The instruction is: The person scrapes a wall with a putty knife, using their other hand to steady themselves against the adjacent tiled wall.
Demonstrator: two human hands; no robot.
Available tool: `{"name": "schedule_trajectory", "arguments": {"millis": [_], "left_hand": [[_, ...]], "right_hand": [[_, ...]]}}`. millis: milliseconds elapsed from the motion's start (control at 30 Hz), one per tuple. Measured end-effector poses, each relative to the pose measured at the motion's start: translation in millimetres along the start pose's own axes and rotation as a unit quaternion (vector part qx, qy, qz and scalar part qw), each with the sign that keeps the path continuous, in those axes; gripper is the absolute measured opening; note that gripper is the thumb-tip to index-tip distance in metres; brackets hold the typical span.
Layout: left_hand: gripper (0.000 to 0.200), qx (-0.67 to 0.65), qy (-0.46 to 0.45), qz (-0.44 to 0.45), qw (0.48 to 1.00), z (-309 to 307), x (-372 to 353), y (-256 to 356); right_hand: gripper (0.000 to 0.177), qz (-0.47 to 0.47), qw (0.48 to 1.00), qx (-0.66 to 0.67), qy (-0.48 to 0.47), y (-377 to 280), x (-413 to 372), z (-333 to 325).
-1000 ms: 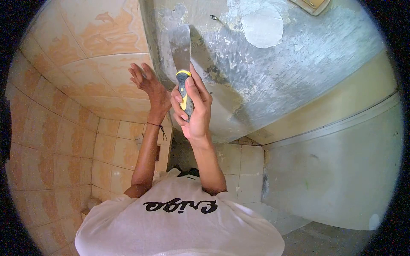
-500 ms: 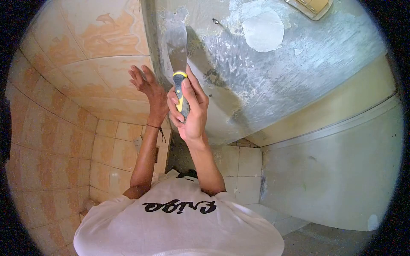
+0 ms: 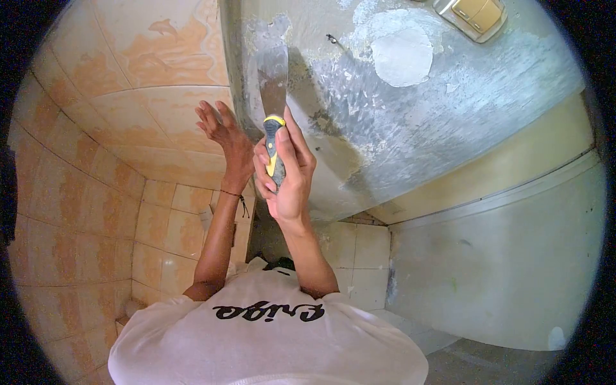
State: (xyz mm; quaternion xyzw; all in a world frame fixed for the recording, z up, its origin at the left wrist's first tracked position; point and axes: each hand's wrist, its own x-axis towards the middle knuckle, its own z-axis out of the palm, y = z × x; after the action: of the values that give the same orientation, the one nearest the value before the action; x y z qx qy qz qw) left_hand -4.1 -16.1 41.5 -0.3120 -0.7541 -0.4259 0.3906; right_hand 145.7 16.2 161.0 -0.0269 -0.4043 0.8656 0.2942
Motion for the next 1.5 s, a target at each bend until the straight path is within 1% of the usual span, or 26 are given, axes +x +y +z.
{"name": "schedule_trajectory", "arguments": {"millis": [100,167,233,333,467,533,800,1100,1167,1333,1433,1500], "left_hand": [[0.147,-0.005,-0.004,0.0,1.0,0.4,1.2,-2.2],[0.148,0.014,0.003,0.007,1.0,4.3,-0.5,-5.7],[0.148,0.007,0.005,0.005,1.0,3.3,1.0,-3.2],[0.148,0.001,0.002,0.006,1.0,0.3,0.3,-2.1],[0.149,-0.001,0.006,0.009,1.0,2.3,1.4,-2.4],[0.149,-0.003,0.0,0.004,1.0,-0.8,0.3,0.7],[0.148,-0.012,-0.001,0.007,1.0,-3.0,3.1,1.0],[0.142,-0.003,-0.001,0.001,1.0,-0.8,3.1,-0.8],[0.143,0.0,0.0,0.002,1.0,0.3,1.0,-2.0],[0.145,-0.005,0.004,0.001,1.0,0.9,3.8,-2.4],[0.147,-0.007,-0.002,0.0,1.0,0.4,0.4,-2.4],[0.149,-0.013,-0.003,0.002,1.0,-1.3,-0.5,0.5]], "right_hand": [[0.052,-0.001,1.0,0.002,0.0,-0.6,-0.8,0.2],[0.052,-0.001,1.0,0.001,0.0,0.7,0.5,2.1],[0.052,-0.017,1.0,-0.017,0.01,4.2,-0.6,5.0],[0.051,-0.006,1.0,-0.005,0.005,-1.6,-2.7,2.1],[0.051,-0.015,1.0,-0.009,0.007,-0.3,0.4,4.6],[0.051,0.005,1.0,-0.002,0.002,-4.5,-1.2,0.1],[0.051,-0.001,1.0,-0.016,0.005,-4.6,-1.8,0.5],[0.051,0.006,1.0,-0.013,-0.001,-4.8,2.9,4.2],[0.051,0.004,1.0,-0.02,0.011,-4.4,0.7,4.7],[0.051,0.003,1.0,-0.016,-0.006,-3.9,0.9,-1.2],[0.051,-0.006,0.999,-0.031,0.005,-2.5,1.3,5.6],[0.051,-0.003,1.0,-0.021,0.004,-4.6,-1.6,-3.1]]}}
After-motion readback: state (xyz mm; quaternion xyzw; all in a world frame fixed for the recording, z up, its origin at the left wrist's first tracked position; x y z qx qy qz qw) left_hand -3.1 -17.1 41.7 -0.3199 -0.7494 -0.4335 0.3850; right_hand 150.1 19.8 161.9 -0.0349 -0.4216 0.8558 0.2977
